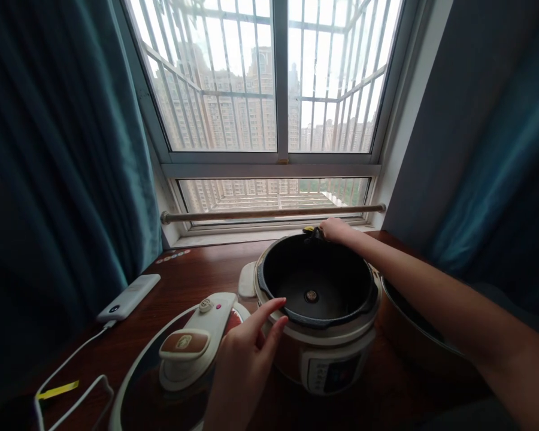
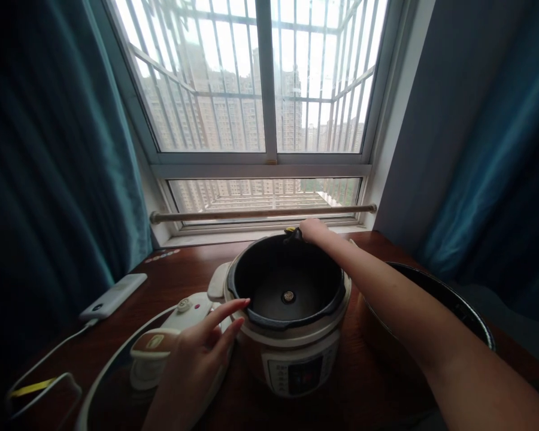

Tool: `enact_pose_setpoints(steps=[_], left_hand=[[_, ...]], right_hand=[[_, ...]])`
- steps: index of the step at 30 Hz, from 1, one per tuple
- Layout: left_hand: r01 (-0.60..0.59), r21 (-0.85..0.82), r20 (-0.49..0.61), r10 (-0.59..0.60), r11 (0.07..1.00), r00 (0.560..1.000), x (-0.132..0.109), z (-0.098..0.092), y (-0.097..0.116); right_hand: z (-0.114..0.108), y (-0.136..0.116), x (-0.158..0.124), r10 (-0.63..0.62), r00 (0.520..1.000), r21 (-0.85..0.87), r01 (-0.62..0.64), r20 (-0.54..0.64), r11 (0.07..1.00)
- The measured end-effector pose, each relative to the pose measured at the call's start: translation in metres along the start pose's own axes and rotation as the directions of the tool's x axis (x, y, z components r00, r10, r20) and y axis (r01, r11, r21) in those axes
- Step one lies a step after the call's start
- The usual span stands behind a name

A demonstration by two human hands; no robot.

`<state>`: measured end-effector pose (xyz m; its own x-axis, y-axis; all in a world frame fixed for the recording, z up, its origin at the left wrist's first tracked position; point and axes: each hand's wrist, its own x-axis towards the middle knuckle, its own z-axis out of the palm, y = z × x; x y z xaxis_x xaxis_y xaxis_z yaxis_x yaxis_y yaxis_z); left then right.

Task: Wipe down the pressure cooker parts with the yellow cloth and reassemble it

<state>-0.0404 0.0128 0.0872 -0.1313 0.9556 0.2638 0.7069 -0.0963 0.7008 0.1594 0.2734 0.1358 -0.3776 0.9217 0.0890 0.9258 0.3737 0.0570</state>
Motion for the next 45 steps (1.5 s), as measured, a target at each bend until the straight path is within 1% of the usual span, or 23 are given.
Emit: enact_pose_setpoints(steps=[4,7,10,13,16,18,20,22,23,25,27,28,30,31,32,34,37,39,42,45], left_hand=[[-0.005,-0.009,0.002,0.005,1.000,1.000,-0.002,0.000,0.004],[-0.024,0.013,-0.023,0.024,1.000,0.999,-0.004,0.002,0.006],[-0.053,0.036,-0.042,0.054,0.998,0.998,-0.006,0.003,0.008],[-0.075,0.038,-0.031,0.077,0.996,0.997,-0.007,0.004,0.009],[-0.089,0.009,-0.032,0.090,0.996,0.995,-0.007,0.003,0.008],[-0.122,-0.032,-0.034,0.121,0.992,0.992,-0.006,0.002,0.006],[-0.201,-0.047,-0.026,0.200,0.979,0.980,-0.005,0.003,0.002],[-0.280,0.017,-0.016,0.280,0.960,0.960,-0.005,0.007,-0.002],[-0.282,0.070,-0.015,0.284,0.957,0.959,-0.005,0.010,-0.005],[-0.213,0.157,-0.015,0.218,0.964,0.976,-0.006,0.017,-0.008],[-0.129,0.181,-0.016,0.134,0.975,0.991,-0.007,0.025,-0.007],[-0.109,0.181,-0.012,0.113,0.977,0.994,-0.007,0.028,-0.005],[-0.105,0.176,-0.016,0.110,0.979,0.994,-0.007,0.033,-0.001],[-0.110,0.169,-0.022,0.115,0.979,0.993,-0.007,0.034,0.002],[-0.117,0.158,-0.028,0.123,0.981,0.992,-0.007,0.034,0.004],[-0.152,0.118,-0.038,0.157,0.981,0.987,-0.005,0.034,0.006],[-0.208,0.038,-0.066,0.211,0.977,0.975,0.000,0.033,0.003],[-0.222,-0.002,-0.092,0.220,0.975,0.971,0.005,0.035,0.000],[-0.228,-0.029,-0.135,0.223,0.973,0.966,0.014,0.043,-0.004],[-0.222,-0.005,-0.219,0.215,0.975,0.952,0.024,0.058,-0.008]], right_hand=[[0.001,0.023,-0.032,0.043,0.999,-0.034,-0.043,0.002,0.999],[0.003,0.031,-0.054,0.048,0.999,-0.032,-0.049,-0.022,0.998],[0.006,0.032,-0.077,0.062,0.996,-0.019,-0.064,-0.070,0.998],[0.007,0.027,-0.103,0.077,0.988,0.011,-0.076,-0.133,0.997],[0.011,0.023,-0.132,0.117,0.973,0.051,-0.109,-0.199,0.993],[0.018,0.022,-0.152,0.162,0.953,0.110,-0.138,-0.256,0.984],[0.030,0.019,-0.172,0.200,0.912,0.248,-0.113,-0.358,0.962],[0.043,0.012,-0.189,0.222,0.845,0.413,-0.001,-0.487,0.911],[0.050,0.007,-0.197,0.231,0.804,0.476,0.074,-0.549,0.876],[0.062,-0.009,-0.210,0.253,0.723,0.538,0.191,-0.643,0.821],[0.072,-0.029,-0.220,0.303,0.639,0.561,0.247,-0.707,0.790],[0.076,-0.039,-0.223,0.330,0.600,0.566,0.256,-0.729,0.784],[0.081,-0.054,-0.225,0.374,0.532,0.565,0.256,-0.760,0.785],[0.083,-0.059,-0.225,0.385,0.506,0.561,0.256,-0.772,0.787],[0.085,-0.062,-0.223,0.387,0.492,0.556,0.259,-0.780,0.790],[0.086,-0.062,-0.219,0.376,0.488,0.544,0.266,-0.788,0.796],[0.087,-0.057,-0.211,0.354,0.501,0.533,0.275,-0.790,0.800],[0.088,-0.053,-0.206,0.345,0.502,0.525,0.276,-0.793,0.805],[0.091,-0.047,-0.194,0.348,0.495,0.523,0.276,-0.796,0.806],[0.095,-0.038,-0.177,0.366,0.481,0.534,0.275,-0.797,0.800]])
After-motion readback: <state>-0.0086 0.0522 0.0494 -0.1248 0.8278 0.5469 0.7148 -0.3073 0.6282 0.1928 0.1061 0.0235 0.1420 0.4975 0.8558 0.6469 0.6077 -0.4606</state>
